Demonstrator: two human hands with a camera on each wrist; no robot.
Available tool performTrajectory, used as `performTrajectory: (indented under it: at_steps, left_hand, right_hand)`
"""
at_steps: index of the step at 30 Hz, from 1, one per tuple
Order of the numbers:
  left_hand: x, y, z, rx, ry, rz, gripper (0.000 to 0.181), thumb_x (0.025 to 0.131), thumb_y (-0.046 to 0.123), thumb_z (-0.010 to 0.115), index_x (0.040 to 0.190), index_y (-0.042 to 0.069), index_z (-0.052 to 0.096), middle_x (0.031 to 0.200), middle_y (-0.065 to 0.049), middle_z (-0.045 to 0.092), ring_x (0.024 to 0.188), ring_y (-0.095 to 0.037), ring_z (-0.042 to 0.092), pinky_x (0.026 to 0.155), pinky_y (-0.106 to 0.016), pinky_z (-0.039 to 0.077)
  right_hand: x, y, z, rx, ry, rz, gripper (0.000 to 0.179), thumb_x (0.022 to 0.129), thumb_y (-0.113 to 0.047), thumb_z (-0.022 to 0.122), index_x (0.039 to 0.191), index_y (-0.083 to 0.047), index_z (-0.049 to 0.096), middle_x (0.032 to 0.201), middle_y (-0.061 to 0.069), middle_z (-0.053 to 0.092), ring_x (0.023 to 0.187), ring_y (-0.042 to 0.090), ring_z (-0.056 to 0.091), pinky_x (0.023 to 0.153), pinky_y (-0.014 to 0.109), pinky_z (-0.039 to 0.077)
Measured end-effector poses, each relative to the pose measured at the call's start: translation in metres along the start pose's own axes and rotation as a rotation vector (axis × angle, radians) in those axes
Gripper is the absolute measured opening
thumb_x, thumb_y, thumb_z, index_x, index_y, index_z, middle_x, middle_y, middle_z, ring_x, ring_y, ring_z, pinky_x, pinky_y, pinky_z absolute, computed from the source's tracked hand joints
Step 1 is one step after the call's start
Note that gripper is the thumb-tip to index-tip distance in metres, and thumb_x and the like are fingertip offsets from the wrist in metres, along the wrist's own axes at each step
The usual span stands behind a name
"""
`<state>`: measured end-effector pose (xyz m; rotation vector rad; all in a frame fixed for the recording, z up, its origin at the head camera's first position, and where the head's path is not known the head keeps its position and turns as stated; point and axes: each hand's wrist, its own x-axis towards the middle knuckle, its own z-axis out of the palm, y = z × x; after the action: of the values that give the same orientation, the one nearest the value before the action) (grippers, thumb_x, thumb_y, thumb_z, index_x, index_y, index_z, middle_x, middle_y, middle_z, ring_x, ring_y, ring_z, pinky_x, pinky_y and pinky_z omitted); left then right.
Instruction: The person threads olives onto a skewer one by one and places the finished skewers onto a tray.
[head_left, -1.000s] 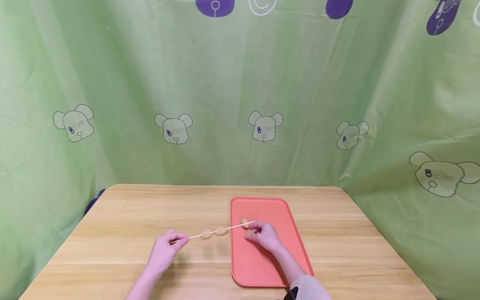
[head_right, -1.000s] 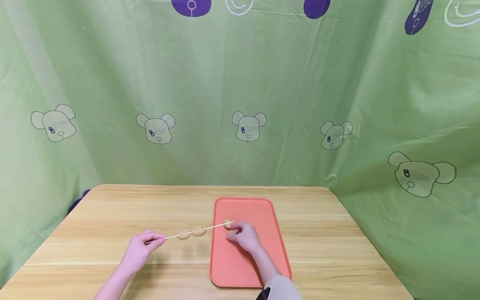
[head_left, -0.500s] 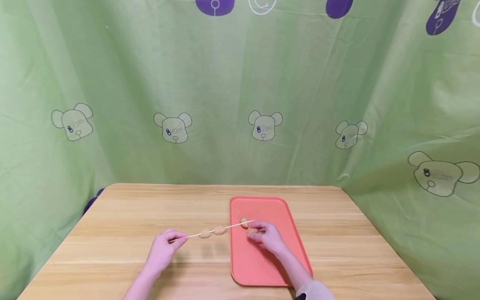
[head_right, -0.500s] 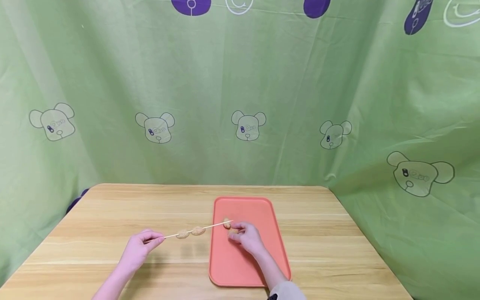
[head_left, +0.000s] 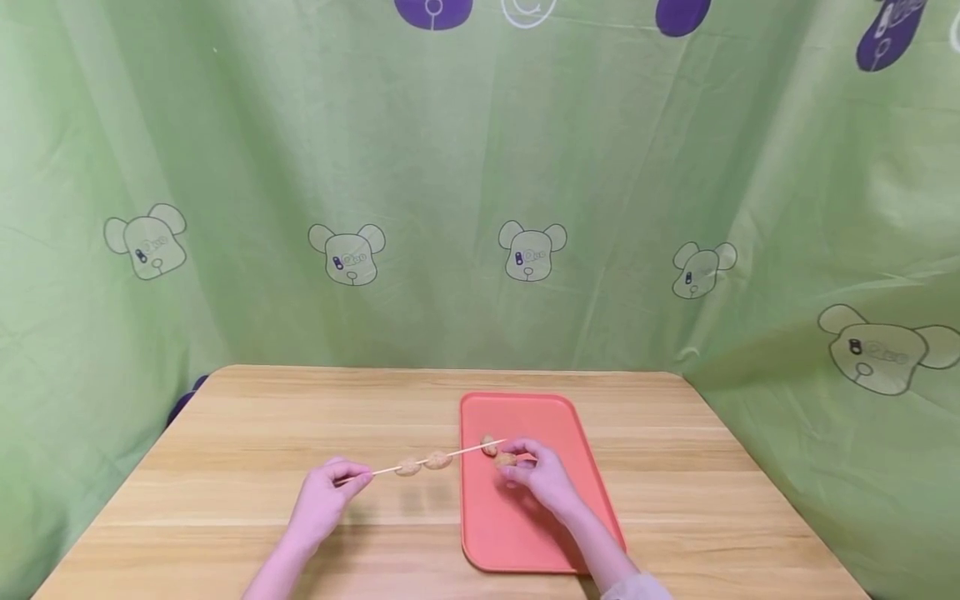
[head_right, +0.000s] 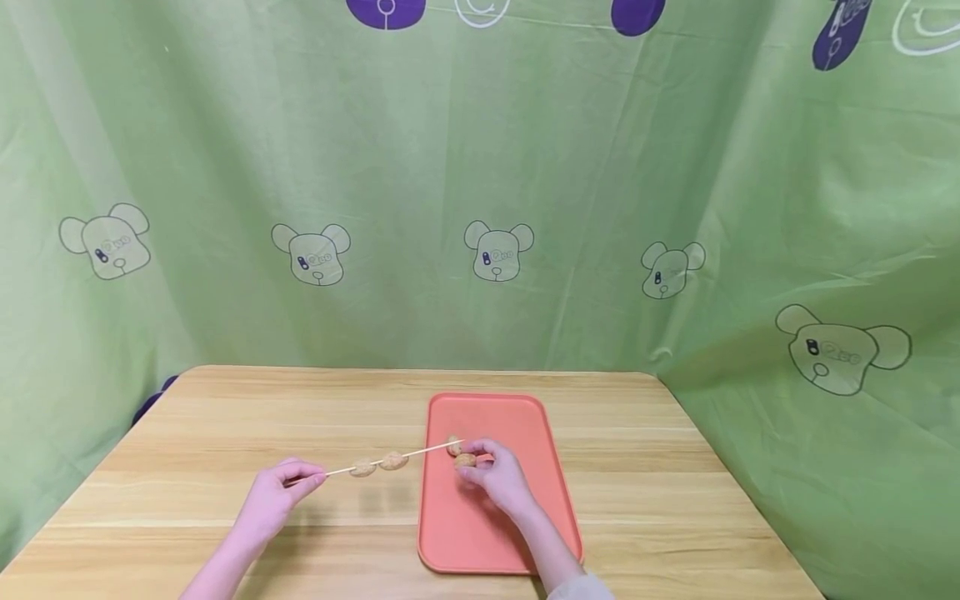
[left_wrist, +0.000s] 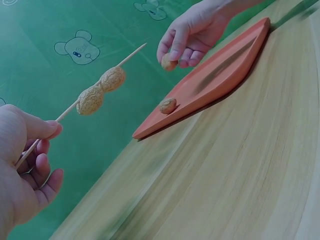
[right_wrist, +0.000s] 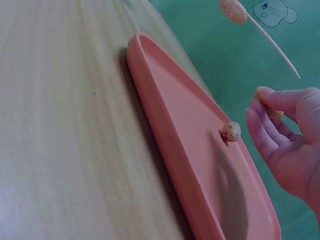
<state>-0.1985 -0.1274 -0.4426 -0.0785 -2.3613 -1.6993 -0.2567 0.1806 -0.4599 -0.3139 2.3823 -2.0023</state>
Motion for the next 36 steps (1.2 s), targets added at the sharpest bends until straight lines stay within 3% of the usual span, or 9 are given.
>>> performTrajectory:
  at_steps: [11,19,28,36]
  left_hand:
    - [0.000,-0.001,-0.002,0.002,0.021,0.024,0.004,0.078,0.001,0.070,0.081,0.001,0.070,0.077,-0.002,0.061,0.073,-0.009,0.054,0.067,-0.023,0.045]
    - [-0.003,0.000,-0.004,-0.018,0.019,0.036,0.004,0.078,0.002,0.071,0.082,0.001,0.071,0.077,0.000,0.061,0.073,-0.007,0.053,0.067,-0.022,0.045]
    - [-0.006,0.001,-0.004,-0.012,0.008,0.041,0.004,0.077,0.001,0.070,0.081,0.002,0.071,0.075,0.000,0.059,0.071,-0.009,0.051,0.065,-0.023,0.044]
    - [-0.008,0.003,-0.005,-0.019,0.020,0.064,0.004,0.076,0.000,0.070,0.080,0.002,0.071,0.073,0.001,0.058,0.069,-0.008,0.050,0.063,-0.023,0.043]
  right_hand:
    - [-0.010,-0.013,-0.005,0.037,-0.076,-0.030,0.037,0.077,0.009,0.066,0.111,0.015,0.052,0.101,0.018,0.058,0.079,0.013,0.063,0.074,0.027,0.052]
    - [-0.015,-0.015,-0.011,0.110,-0.075,-0.037,0.038,0.077,0.008,0.065,0.111,0.015,0.050,0.098,0.017,0.062,0.083,0.013,0.063,0.077,0.029,0.052]
    - [-0.020,-0.018,-0.016,0.209,-0.076,-0.112,0.038,0.077,0.012,0.062,0.110,0.020,0.044,0.092,0.003,0.061,0.082,0.012,0.063,0.079,0.034,0.052]
    - [-0.021,-0.022,-0.021,0.265,-0.103,-0.176,0.041,0.080,0.012,0.060,0.112,0.025,0.037,0.091,0.003,0.062,0.082,0.013,0.064,0.076,0.029,0.052]
